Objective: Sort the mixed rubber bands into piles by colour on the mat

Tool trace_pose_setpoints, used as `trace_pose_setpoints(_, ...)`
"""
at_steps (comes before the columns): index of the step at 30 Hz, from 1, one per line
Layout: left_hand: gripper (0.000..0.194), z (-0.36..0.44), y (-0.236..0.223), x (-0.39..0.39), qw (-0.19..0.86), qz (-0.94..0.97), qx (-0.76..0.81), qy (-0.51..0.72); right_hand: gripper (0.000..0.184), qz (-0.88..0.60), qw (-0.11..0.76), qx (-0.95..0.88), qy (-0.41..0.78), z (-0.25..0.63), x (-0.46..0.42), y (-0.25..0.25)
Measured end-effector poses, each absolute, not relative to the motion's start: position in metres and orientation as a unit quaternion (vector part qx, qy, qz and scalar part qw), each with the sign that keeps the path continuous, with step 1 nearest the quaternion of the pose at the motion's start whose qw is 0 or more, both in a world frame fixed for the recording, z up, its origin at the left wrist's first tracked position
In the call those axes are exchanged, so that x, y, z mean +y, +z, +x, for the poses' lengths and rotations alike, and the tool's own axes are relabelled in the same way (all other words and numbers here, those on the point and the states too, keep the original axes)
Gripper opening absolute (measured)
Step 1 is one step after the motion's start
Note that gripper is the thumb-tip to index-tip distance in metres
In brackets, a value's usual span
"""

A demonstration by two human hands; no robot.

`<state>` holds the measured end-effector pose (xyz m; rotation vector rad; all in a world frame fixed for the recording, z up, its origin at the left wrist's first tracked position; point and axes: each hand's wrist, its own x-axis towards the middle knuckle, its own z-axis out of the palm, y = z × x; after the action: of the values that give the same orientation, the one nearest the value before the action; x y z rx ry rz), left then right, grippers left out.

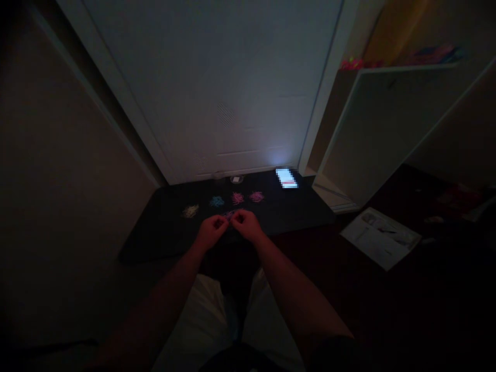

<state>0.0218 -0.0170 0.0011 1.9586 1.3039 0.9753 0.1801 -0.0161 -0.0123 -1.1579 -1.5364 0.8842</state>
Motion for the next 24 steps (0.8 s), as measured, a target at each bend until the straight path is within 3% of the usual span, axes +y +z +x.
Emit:
trace_pose_setpoints(11,0.018,0.0236,0.0041,-0.0179,0.302,0.723,0.501,0.367,0.014,-0.474,0.498,-0.623,0.373,0.1808,-0.0155,-0.0112)
trace_pose_setpoints(20,0.019,0.0258,0.0044,-0.0189,0.307,0.722,0.495,0.373,0.019,-0.496,0.557,-0.539,0.392,0.1875,-0.0130,-0.0096)
trace_pose_setpoints(24,0.019,0.0259,0.0034,-0.0184,0.302,0.724,0.494,0.374,0.020,-0.492,0.539,-0.563,0.388,0.1874,-0.0131,-0.0102)
